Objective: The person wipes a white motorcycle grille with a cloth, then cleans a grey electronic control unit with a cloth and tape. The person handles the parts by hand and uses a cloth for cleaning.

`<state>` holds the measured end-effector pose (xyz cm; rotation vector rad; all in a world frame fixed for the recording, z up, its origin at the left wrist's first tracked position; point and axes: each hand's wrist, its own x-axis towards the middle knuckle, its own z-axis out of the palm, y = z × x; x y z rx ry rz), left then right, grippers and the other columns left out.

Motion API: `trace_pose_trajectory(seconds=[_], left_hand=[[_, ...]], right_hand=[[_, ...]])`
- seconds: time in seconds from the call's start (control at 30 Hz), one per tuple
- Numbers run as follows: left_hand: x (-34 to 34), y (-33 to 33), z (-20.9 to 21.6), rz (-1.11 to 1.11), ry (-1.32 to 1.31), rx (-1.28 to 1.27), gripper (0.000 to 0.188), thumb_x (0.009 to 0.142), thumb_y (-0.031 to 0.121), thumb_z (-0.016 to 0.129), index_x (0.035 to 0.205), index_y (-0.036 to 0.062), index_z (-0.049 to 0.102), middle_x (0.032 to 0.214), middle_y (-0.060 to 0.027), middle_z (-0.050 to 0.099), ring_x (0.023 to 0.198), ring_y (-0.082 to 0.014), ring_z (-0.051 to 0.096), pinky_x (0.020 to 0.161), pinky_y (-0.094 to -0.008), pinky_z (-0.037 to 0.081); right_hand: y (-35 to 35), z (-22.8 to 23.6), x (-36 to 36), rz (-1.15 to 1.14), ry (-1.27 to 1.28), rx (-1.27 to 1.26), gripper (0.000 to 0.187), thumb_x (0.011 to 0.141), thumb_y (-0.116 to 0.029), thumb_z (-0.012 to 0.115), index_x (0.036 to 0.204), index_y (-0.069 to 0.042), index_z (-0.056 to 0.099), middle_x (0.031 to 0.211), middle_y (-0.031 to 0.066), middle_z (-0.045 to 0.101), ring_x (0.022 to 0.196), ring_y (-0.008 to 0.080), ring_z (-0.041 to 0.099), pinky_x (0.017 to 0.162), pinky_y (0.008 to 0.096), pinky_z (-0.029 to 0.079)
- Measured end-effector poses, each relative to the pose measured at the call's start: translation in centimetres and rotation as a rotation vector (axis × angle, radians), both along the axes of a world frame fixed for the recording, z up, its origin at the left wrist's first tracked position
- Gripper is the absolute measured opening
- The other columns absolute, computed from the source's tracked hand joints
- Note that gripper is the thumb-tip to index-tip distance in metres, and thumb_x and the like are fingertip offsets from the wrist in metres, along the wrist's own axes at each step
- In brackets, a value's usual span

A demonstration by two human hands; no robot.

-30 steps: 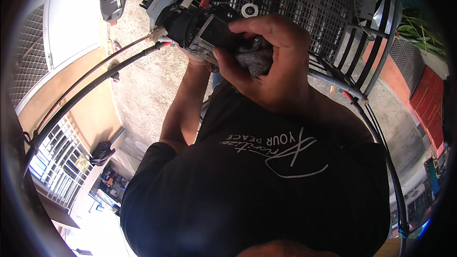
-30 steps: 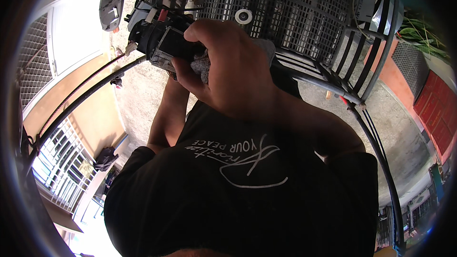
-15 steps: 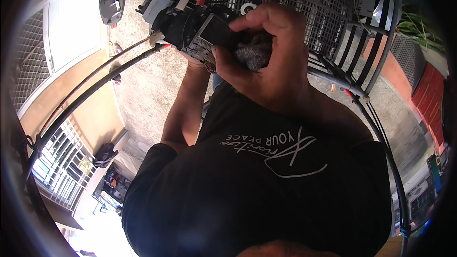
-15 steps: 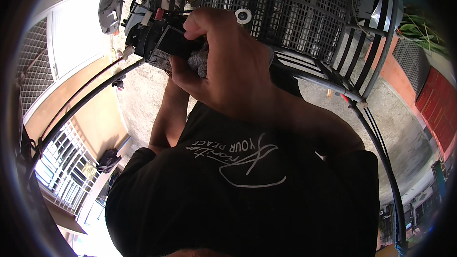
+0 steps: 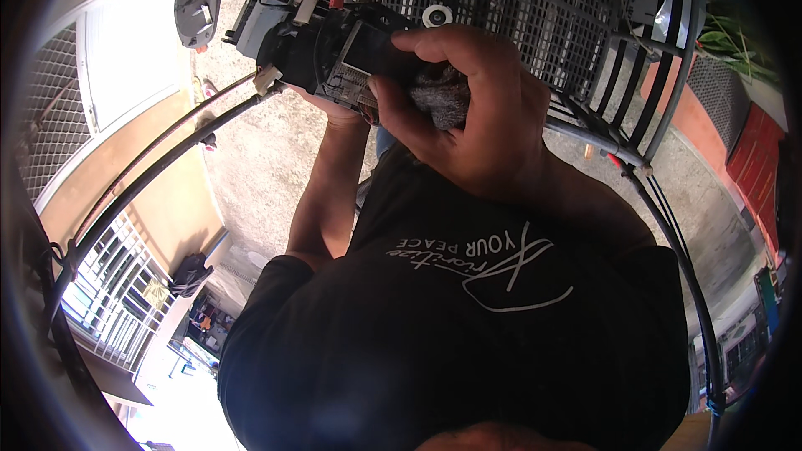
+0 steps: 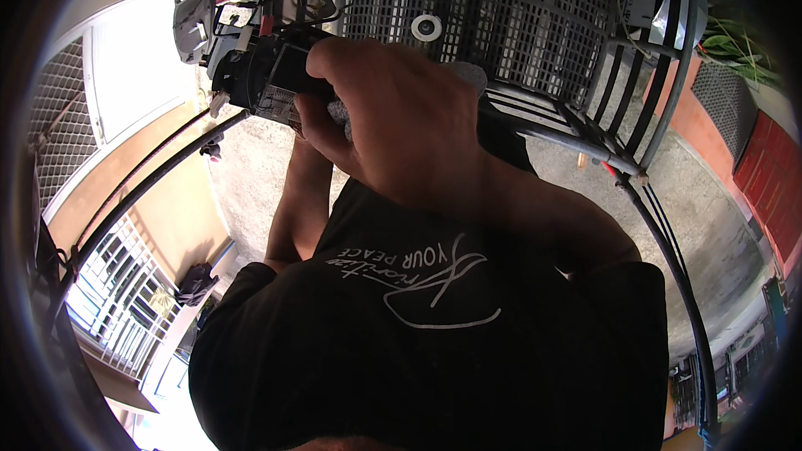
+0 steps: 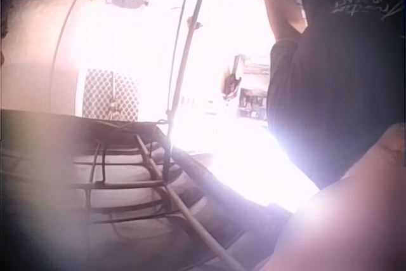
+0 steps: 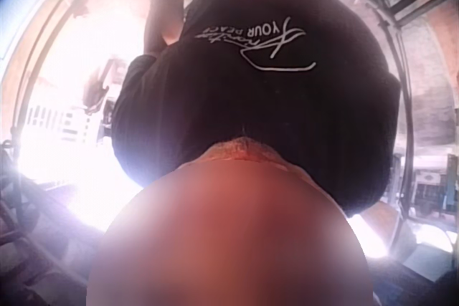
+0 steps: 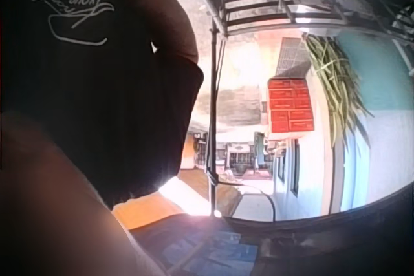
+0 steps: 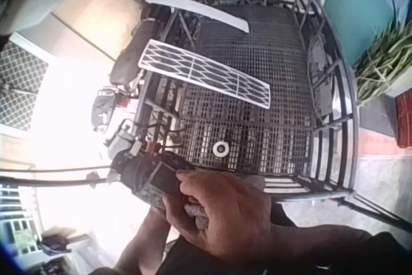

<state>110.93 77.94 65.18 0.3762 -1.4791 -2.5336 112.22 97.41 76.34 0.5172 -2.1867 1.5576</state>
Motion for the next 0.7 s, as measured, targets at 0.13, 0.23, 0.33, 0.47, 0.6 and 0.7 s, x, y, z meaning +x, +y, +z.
trace_pose_trajectory(seconds=[0.13,0.23,0.33,0.47,0.6,0.7], left_hand=[[-0.4,0.0,0.6,-0.012,0.012,0.019,0.079,0.105,0.069,0.030,0.145,0.0045,0.054,0.136,-0.0167,0.064,0.118,-0.0307,0.065,0.102,-0.0444,0.055],[-0.4,0.0,0.9,-0.015,0.014,0.020,0.079,0.105,0.069,0.030,0.145,0.0046,0.054,0.136,-0.0168,0.064,0.118,-0.0307,0.065,0.103,-0.0444,0.055],[-0.3,0.0,1.3,-0.028,0.012,0.029,0.080,0.105,0.069,0.029,0.145,0.0046,0.054,0.136,-0.0168,0.064,0.118,-0.0306,0.065,0.103,-0.0443,0.055],[-0.2,0.1,1.9,-0.084,0.006,0.069,0.080,0.105,0.069,0.029,0.145,0.0047,0.053,0.136,-0.0169,0.064,0.119,-0.0306,0.065,0.103,-0.0442,0.055],[-0.1,0.0,2.0,-0.113,0.002,0.078,0.080,0.105,0.069,0.029,0.145,0.0048,0.053,0.137,-0.0169,0.064,0.119,-0.0305,0.065,0.103,-0.0442,0.055],[0.2,-0.7,1.0,-0.076,0.009,0.019,0.080,0.105,0.070,0.029,0.145,0.0049,0.053,0.137,-0.0170,0.064,0.119,-0.0305,0.065,0.103,-0.0441,0.055]], right_hand=[[-0.3,-0.1,-0.5,0.019,0.011,-0.062,0.052,0.079,-0.009,0.090,0.122,-0.001,0.063,0.108,0.0115,0.073,0.086,0.0218,0.074,0.071,0.0312,0.060],[0.1,0.3,-0.7,0.041,-0.035,-0.022,0.057,0.078,-0.007,0.089,0.128,-0.002,0.062,0.107,0.0105,0.072,0.087,0.0227,0.071,0.073,0.0343,0.059],[0.7,1.0,-0.9,0.077,-0.114,0.007,0.057,0.078,-0.006,0.089,0.129,-0.003,0.064,0.106,0.0102,0.070,0.087,0.0246,0.070,0.075,0.0364,0.058],[1.4,1.6,-1.7,0.170,-0.163,0.031,0.052,0.079,-0.005,0.087,0.126,-0.003,0.066,0.103,0.0117,0.067,0.086,0.0264,0.070,0.075,0.0365,0.058],[1.8,2.0,-2.1,0.214,-0.209,0.032,0.047,0.081,-0.004,0.085,0.124,-0.002,0.067,0.103,0.0129,0.067,0.085,0.0272,0.069,0.074,0.0370,0.057],[1.7,2.2,-1.7,0.184,-0.213,0.068,0.046,0.081,-0.004,0.085,0.124,-0.002,0.067,0.102,0.0132,0.067,0.085,0.0278,0.069,0.071,0.0383,0.056]])
